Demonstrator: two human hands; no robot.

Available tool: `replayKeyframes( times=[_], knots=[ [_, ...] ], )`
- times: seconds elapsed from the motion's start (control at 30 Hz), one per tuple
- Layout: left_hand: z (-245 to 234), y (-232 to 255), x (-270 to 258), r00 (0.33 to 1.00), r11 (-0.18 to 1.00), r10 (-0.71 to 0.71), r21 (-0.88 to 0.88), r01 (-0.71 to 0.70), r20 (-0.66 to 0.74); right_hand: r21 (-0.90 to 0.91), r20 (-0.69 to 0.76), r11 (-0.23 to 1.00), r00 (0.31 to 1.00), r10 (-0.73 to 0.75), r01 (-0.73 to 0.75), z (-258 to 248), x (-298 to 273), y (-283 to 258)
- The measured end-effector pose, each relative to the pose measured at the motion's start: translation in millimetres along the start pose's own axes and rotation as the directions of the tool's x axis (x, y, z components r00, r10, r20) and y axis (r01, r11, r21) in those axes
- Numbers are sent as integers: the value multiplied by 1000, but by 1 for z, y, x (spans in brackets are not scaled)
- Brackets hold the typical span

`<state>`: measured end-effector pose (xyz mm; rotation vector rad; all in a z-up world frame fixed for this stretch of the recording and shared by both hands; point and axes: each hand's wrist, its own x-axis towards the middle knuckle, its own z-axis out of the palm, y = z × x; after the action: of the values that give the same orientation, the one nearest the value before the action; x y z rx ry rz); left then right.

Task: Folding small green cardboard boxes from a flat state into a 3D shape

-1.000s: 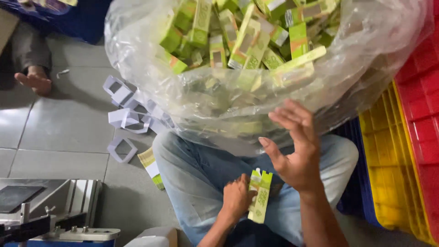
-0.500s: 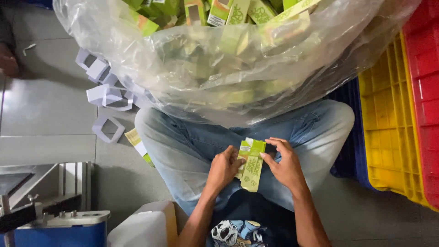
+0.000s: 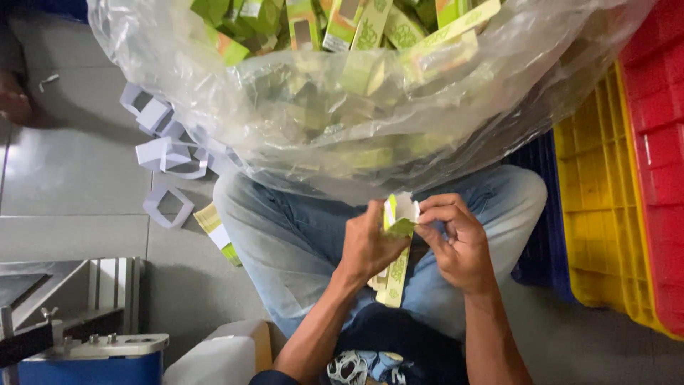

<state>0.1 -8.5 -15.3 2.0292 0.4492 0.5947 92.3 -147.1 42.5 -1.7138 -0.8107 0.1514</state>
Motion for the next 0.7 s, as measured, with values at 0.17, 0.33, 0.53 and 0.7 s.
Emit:
replayKeyframes(
  times=[0.17,0.33,0.53,0.7],
  knots=[
    [17,-2,5,999,995,21,-94,-25,-45,405,-38,909,992,123,-97,17,7,-15],
    [9,24,18,962,966,218,-106,-237,-166,567,37,792,967,251,-227,18,2,-22],
    [1,25,17,961,949,257,-158,-271,-107,291,-124,943,971,203,-160,18,2,-39],
    [6,15,15,861,866,479,-68,-495,-171,-170,-44,982,995,-87,78,-3,8,-34]
  ],
)
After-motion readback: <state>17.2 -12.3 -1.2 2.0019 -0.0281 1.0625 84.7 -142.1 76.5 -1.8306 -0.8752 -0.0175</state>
